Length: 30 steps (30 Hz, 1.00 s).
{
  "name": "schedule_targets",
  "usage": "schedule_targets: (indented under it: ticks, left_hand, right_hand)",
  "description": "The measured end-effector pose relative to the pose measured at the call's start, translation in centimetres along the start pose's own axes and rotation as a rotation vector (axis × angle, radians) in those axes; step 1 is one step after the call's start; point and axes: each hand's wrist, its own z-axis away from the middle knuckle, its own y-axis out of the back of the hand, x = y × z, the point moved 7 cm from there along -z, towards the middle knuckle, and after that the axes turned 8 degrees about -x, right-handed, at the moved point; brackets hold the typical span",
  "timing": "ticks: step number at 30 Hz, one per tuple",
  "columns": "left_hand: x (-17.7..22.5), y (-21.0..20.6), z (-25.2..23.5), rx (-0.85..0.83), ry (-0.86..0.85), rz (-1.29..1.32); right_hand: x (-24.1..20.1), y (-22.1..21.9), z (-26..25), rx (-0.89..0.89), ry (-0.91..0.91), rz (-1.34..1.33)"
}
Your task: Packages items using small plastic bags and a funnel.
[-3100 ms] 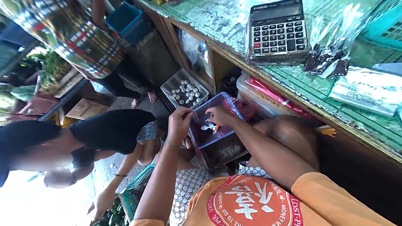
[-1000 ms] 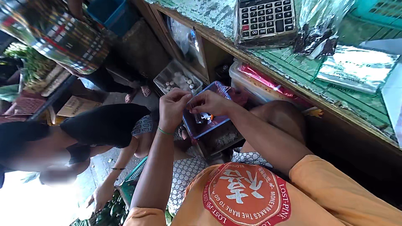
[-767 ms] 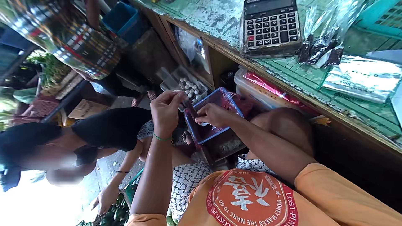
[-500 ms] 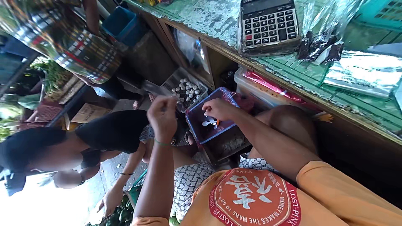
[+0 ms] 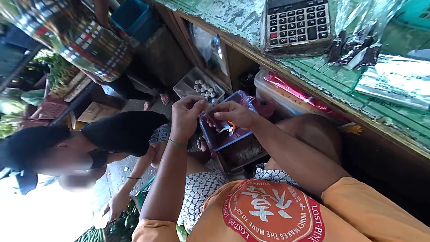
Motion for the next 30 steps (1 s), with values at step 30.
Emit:
schedule_targets:
  ticks: [30]
  left_hand:
    - [-1.4,2.1,-2.0,0.175,0.008,0.100]
  right_hand:
    - [2.0,1.0,0.0,0.051,-0.123,-0.079]
